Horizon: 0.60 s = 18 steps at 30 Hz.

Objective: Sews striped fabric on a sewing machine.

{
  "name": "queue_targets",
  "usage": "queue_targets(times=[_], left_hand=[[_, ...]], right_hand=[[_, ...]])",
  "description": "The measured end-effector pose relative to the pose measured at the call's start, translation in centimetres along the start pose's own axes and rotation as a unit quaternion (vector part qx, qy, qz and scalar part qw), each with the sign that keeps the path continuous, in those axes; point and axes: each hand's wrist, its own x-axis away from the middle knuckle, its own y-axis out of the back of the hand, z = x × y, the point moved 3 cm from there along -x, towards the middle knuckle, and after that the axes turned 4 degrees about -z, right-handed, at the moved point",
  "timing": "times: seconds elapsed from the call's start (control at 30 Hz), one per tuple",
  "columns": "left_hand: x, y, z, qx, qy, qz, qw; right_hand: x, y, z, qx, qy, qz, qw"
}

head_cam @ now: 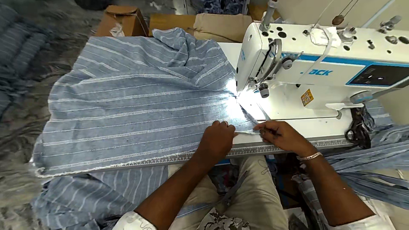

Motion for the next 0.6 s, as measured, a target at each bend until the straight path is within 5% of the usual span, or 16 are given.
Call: queue_targets(times=[0.13, 0.23, 0.33, 0.6], left_hand=[[-0.3, 0.2, -0.9, -0.02, 0.078, -0.004, 0.997], [-1.0, 0.0, -2.5, -0.011, 0.119, -0.018, 0.993], [-1.3, -1.5, -3.1, 0.023, 0.048, -0.058, 0.997], [-2.7, -2.0, 1.0, 0.002, -0.077, -0.103, 0.992]], right_hand=[[-0.1, -0.2, -0.5, 0.091, 0.045, -0.072, 0.992], [-0.6, -0.6, -0.3, 0.119, 0.002, -0.109, 0.987], [-1.4, -0.5, -0.1, 0.128, -0.025, -0.103, 0.986], [-1.3, -0.4, -0.9, 0.176, 0.114, -0.027, 0.977]])
